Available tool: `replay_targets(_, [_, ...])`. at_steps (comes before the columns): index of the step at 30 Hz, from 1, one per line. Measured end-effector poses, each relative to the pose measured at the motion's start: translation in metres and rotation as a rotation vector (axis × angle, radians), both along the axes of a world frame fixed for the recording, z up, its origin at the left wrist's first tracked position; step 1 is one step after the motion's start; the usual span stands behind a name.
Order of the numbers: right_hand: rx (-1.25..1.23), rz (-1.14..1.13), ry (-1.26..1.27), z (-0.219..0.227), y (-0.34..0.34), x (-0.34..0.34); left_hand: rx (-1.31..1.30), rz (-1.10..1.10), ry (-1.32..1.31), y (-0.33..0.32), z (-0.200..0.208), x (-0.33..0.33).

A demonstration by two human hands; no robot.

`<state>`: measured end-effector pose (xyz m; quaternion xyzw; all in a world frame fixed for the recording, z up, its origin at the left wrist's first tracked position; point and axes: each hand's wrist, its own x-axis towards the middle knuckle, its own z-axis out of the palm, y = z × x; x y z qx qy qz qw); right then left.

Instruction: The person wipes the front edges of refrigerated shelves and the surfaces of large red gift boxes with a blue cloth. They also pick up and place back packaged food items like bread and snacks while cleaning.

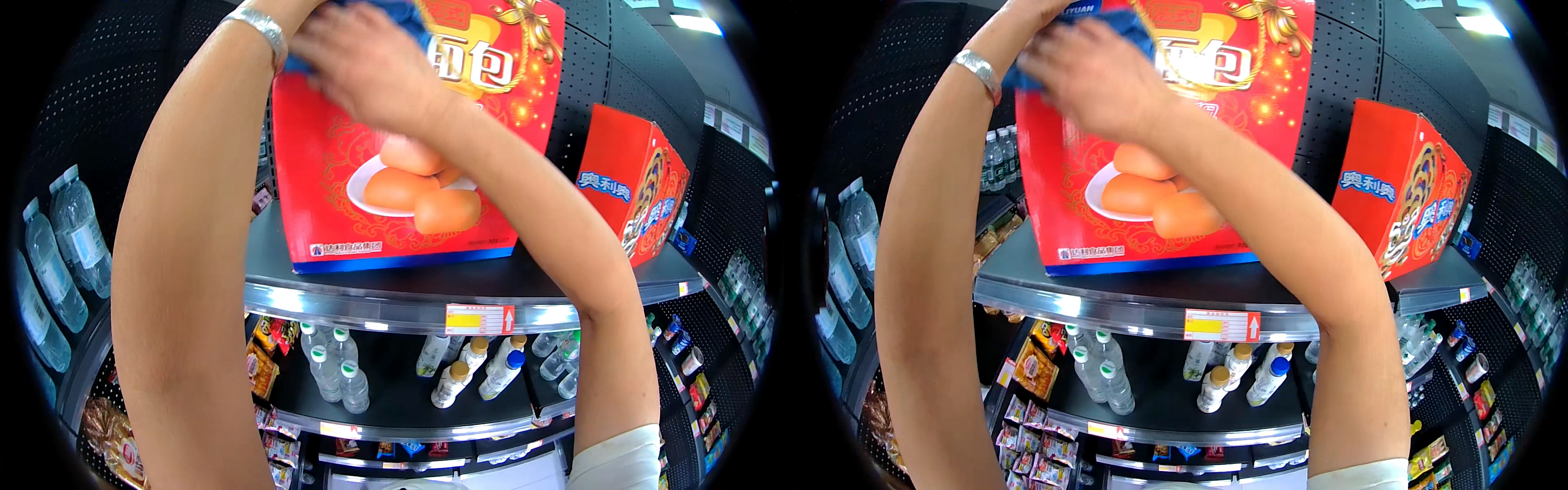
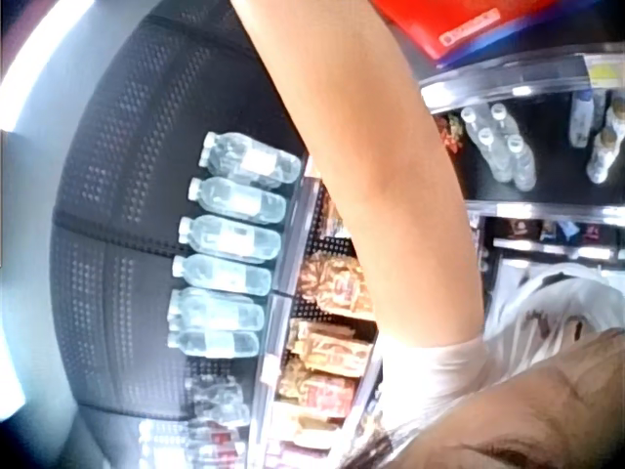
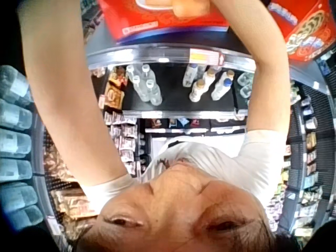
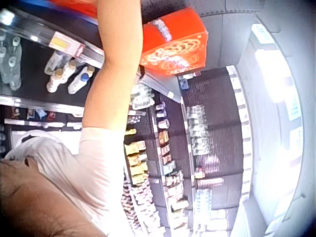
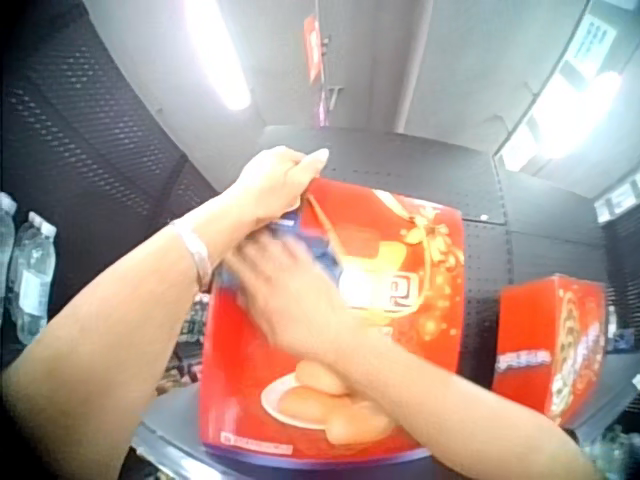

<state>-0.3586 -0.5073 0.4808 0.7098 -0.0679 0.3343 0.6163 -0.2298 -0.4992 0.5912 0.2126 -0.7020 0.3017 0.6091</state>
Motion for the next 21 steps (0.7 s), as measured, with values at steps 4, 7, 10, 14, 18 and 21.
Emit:
replay_targets(4, [0.074, 0.161, -0.117, 0.01, 0.007, 0.015, 0.024, -0.023, 0.0, -0.004, 0.007, 0.003])
replay_targets(7, [-0.06, 0.085, -0.118, -0.016, 0.0, 0.016, 0.073, -0.037, 0.006, -0.002, 0.005, 0.001])
replay_targets(10, [0.045, 0.026, 0.122, -0.046, 0.001, 0.009, -0.091, 0.025, -0.073, -0.013, 0.011, 0.004])
replay_targets(14, [0.234, 0.008, 0.385, -0.097, 0.005, -0.012, -0.5, 0.17, -0.212, -0.038, 0.027, 0.016])
replay_targets(18, [0.424, 0.001, 0.558, -0.127, 0.014, -0.058, 0.232, -0.148, -0.025, 0.003, -0.001, 0.0])
replay_targets(21, [0.467, 0.001, 0.614, -0.136, 0.015, -0.074, -0.891, 0.354, -0.34, -0.043, 0.034, 0.032])
